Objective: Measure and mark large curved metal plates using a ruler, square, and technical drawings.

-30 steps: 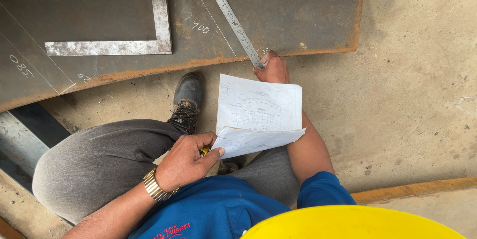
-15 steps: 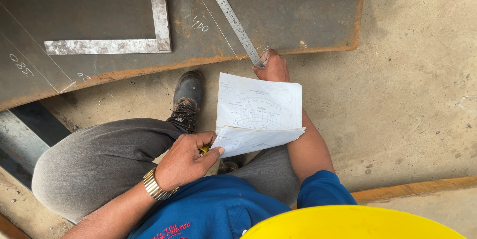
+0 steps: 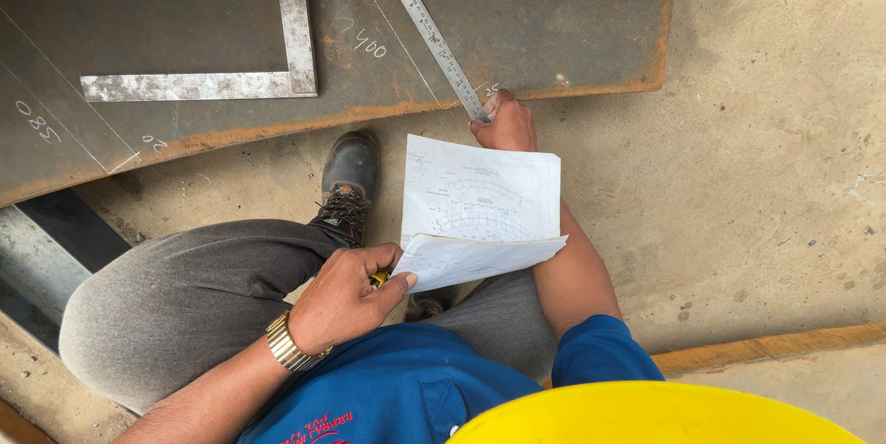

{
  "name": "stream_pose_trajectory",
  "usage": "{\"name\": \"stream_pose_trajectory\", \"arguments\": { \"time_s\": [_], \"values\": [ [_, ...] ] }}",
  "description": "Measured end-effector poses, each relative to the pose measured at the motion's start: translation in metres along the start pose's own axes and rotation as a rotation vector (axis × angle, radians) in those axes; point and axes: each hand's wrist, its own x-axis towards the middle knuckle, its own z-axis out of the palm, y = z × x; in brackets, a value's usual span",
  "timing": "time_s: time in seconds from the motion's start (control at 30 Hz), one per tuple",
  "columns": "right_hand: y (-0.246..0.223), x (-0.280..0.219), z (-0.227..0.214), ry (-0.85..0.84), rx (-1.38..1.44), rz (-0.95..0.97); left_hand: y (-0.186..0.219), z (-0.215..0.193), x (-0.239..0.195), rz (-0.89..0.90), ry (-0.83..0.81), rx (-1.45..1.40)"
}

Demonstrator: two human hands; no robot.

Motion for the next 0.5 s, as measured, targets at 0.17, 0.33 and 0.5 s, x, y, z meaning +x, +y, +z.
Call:
{"name": "stream_pose_trajectory", "arguments": {
  "time_s": [0.17, 0.33, 0.5],
  "values": [
    [-0.0037, -0.0026, -0.0025, -0.003, 0.002, 0.005, -0.0016, 0.0001, -0.0003, 0.01, -0.002, -0.021],
    [-0.002, -0.0019, -0.0019, -0.017, 0.0, 0.03, -0.0021, -0.0001, -0.0007, 0.019, 0.004, -0.018],
    [0.0025, 0.0003, 0.001, 0.015, 0.025, -0.019, -0.001, -0.0011, -0.0007, 0.035, 0.012, -0.005]
  ]
}}
